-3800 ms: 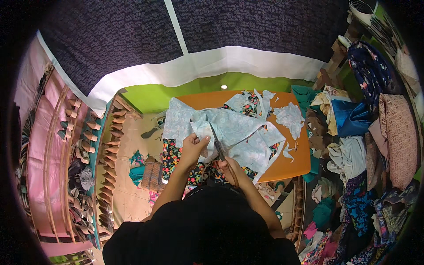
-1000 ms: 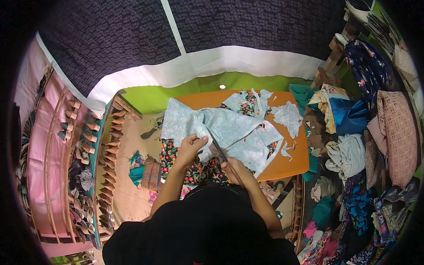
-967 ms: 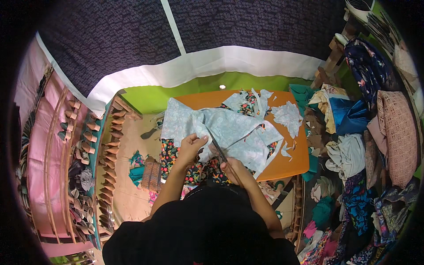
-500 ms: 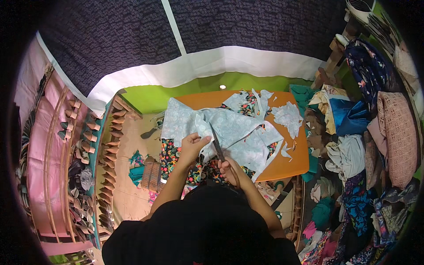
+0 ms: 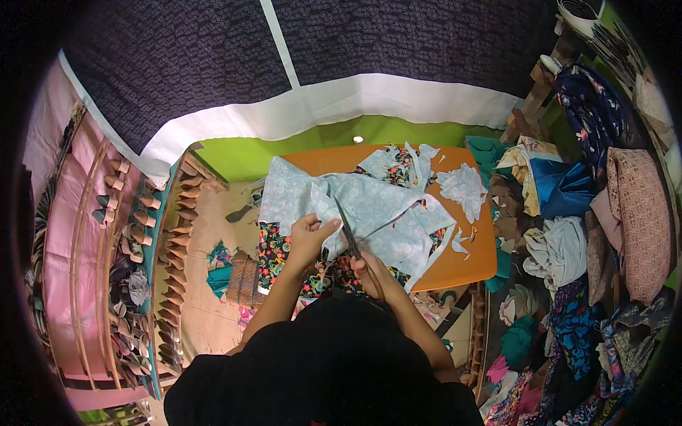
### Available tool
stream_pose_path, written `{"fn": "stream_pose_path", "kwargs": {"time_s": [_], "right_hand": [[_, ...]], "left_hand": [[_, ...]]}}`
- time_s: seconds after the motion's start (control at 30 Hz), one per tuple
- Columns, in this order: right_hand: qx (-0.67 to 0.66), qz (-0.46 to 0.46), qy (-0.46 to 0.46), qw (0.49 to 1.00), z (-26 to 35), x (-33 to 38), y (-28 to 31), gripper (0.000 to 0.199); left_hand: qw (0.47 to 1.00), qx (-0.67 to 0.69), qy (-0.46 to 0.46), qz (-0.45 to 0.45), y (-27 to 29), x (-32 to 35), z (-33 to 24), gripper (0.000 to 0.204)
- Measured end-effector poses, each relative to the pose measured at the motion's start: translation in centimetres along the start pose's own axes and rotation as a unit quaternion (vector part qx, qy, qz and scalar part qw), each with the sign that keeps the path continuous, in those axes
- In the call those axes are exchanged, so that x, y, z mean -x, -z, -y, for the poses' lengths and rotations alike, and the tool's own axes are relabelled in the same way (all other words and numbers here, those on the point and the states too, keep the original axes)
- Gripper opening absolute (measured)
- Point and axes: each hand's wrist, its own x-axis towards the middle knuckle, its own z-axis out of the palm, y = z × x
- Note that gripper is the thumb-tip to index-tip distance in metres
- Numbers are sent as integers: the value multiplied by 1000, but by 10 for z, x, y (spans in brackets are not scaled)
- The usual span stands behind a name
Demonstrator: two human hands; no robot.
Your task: Cutting a piece of floral patterned fabric with scissors.
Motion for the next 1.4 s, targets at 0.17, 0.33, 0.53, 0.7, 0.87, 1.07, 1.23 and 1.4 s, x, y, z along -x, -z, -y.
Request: {"fn": "stream_pose_path", "kwargs": {"time_s": [0.17, 0.33, 0.53, 0.7, 0.87, 1.07, 1.23, 1.4], "right_hand": [[61, -33, 59, 996, 0, 3, -4, 63], [90, -36, 45, 994, -11, -2, 5, 61], [125, -41, 71, 989, -1, 3, 6, 61], [170, -58, 61, 982, 0, 3, 8, 68], [134, -30, 28, 990, 21, 10, 4, 74], [142, -31, 16, 989, 3, 4, 7, 71], [148, -40, 27, 988, 10, 6, 6, 70], [168, -18, 35, 985, 22, 10, 7, 70]], "left_hand": [[1000, -16, 19, 1, 2, -1, 0, 15], [999, -44, -5, 0, 2, -1, -2, 14], [999, -28, 30, 2, 6, -3, 3, 13], [995, -86, 33, 29, 10, -5, -1, 16], [995, -32, 65, 74, 11, -2, -5, 17], [994, -49, 71, 73, 15, -8, 1, 18], [994, -32, 68, 82, 15, -8, 0, 19], [987, -93, 98, 89, 19, -7, 3, 21]]}}
